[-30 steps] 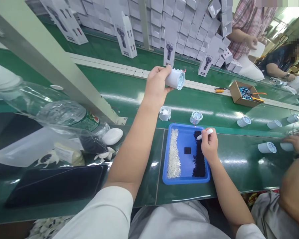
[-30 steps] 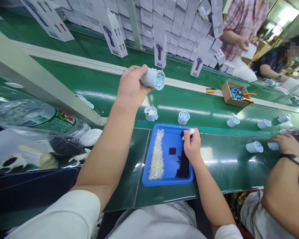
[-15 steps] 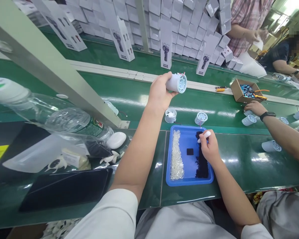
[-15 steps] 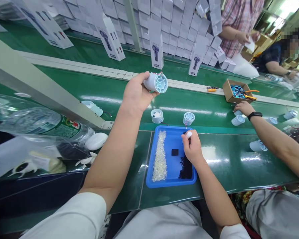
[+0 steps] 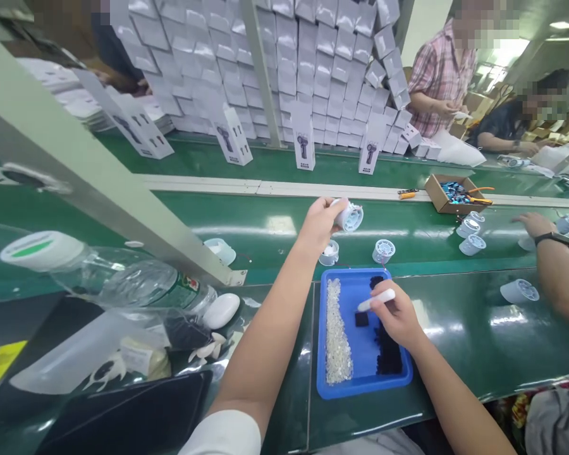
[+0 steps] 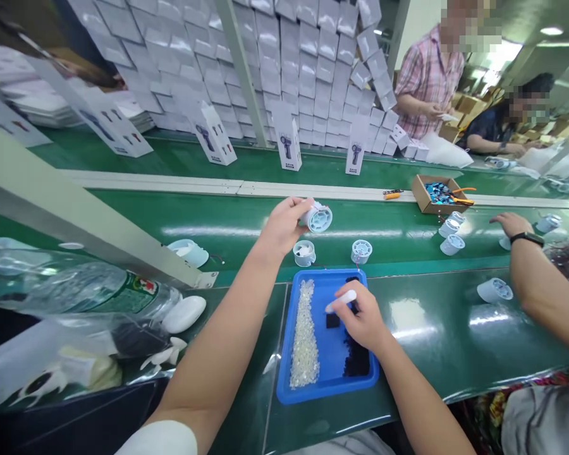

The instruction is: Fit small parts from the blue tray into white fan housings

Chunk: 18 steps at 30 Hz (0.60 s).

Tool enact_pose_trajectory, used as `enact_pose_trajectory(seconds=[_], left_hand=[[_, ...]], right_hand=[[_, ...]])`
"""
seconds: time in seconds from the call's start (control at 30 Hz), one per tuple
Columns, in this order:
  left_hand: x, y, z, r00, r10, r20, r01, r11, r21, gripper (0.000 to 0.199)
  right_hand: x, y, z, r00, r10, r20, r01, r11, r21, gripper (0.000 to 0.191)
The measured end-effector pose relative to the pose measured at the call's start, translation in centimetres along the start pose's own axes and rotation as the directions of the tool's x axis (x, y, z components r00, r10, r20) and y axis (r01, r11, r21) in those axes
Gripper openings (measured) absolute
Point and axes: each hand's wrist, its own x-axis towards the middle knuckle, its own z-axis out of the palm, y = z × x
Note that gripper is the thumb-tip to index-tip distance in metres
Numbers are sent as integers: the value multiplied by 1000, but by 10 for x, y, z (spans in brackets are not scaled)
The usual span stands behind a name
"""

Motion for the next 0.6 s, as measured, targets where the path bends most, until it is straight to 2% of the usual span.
enact_pose_trajectory(seconds=[0.1, 0.2, 0.27, 0.6], left_hand=[[-5, -6, 5, 996, -52, 77, 40, 988, 149, 25], [-9, -13, 10, 990, -69, 126, 38, 971, 235, 28], [-10, -18, 14, 985, -68, 156, 23, 962, 273, 31], [-13, -35, 24, 965, -86, 247, -21, 915, 403, 30]], right_hand=[[0, 6, -1, 958, 38, -284, 13, 984, 176, 13], [2, 9, -4, 890, 116, -441, 9, 962, 273, 16], [3, 9, -4, 877, 143, -460, -7, 959, 284, 20], [2, 3, -5, 885, 186, -427, -66, 957, 281, 29]])
